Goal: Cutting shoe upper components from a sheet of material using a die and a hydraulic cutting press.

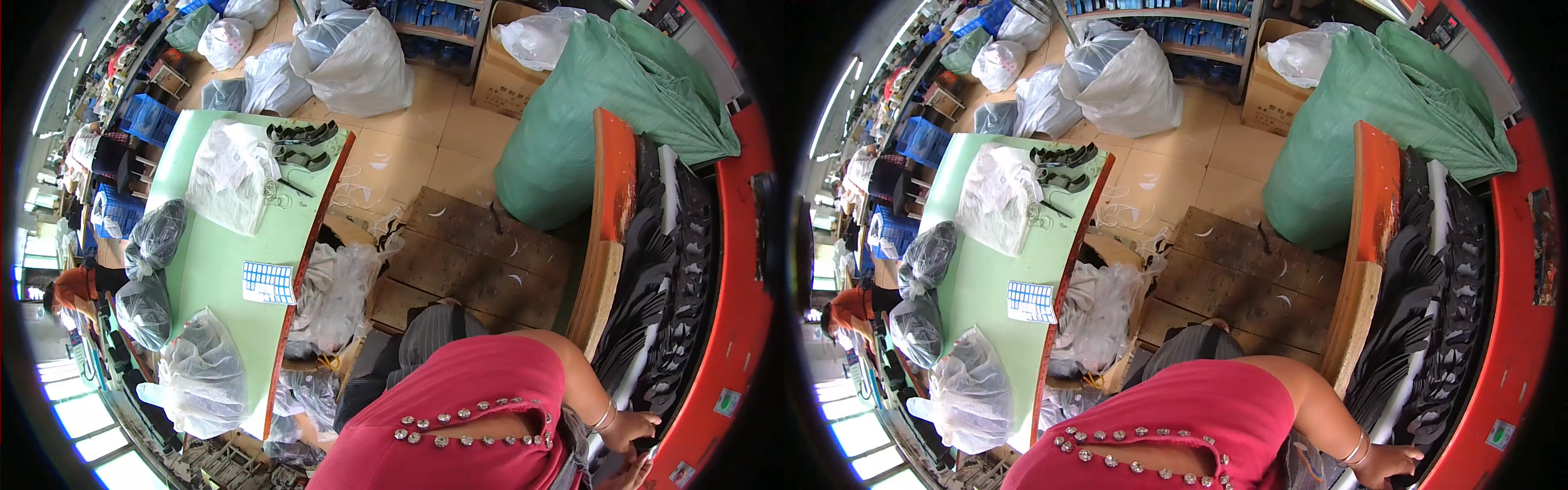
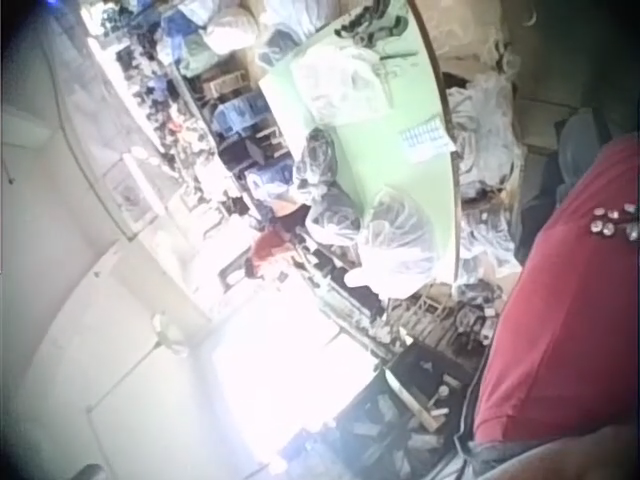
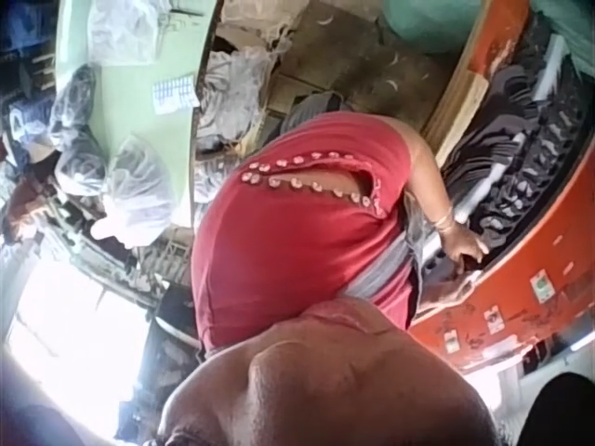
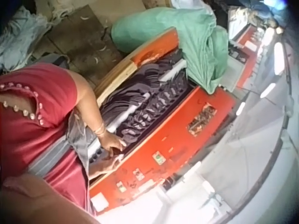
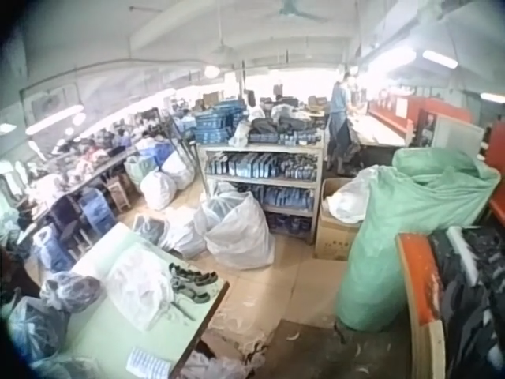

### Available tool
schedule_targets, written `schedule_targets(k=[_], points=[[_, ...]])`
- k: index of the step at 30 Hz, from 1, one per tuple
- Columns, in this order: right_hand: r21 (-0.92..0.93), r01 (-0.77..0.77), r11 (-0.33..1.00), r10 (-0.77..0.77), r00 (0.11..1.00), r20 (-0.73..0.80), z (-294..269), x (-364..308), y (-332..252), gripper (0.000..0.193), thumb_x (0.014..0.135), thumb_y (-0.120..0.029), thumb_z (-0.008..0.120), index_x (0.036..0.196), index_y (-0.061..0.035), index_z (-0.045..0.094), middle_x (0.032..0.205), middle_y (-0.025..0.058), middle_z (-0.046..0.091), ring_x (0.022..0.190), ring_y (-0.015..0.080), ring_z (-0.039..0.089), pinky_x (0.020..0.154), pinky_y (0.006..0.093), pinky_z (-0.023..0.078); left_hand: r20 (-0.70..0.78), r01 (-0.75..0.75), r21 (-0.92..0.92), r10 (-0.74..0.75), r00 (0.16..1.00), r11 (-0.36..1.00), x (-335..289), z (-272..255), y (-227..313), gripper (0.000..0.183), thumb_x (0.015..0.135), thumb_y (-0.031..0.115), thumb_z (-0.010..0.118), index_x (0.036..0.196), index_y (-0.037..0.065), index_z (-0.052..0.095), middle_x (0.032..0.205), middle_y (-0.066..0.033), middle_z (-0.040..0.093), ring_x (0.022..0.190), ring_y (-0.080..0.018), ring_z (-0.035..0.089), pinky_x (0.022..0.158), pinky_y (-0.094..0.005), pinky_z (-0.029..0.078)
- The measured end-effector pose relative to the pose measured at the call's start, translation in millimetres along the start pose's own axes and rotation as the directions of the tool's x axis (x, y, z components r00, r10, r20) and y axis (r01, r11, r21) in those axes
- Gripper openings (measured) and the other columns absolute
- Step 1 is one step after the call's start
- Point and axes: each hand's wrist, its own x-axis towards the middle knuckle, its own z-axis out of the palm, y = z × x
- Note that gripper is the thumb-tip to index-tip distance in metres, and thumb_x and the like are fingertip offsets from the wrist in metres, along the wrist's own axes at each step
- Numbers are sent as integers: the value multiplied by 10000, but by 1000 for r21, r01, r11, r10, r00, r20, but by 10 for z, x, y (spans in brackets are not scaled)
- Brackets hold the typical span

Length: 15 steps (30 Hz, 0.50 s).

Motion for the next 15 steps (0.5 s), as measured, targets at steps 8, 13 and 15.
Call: schedule_targets(k=[8,13,15], points=[[267,-189,945,148,975,167,-203,-121,-142,268,885,-222,654,1041,-3,659,870,91,608,755,169,572,639,293,469,-112,269,-711,-482,869,650,-183,-401,701,364,985,351,503,819,30,550,681,-46,587,726,-163,605,675,-325,479],[172,-93,981,90,996,25,-224,-481,-291,215,874,-226,649,975,-37,639,765,18,543,619,114,480,509,245,386,-78,242,-805,-501,862,541,-125,-451,741,589,987,527,401,634,64,490,618,-37,534,769,-164,610,768,-310,466],[67,-119,991,135,924,-357,226,-639,-515,209,878,-217,620,982,-37,638,698,14,510,614,155,524,529,301,442,-72,283,-657,-432,899,699,-215,-727,876,639,957,607,365,721,68,612,644,-32,560,742,-175,602,712,-330,469]])
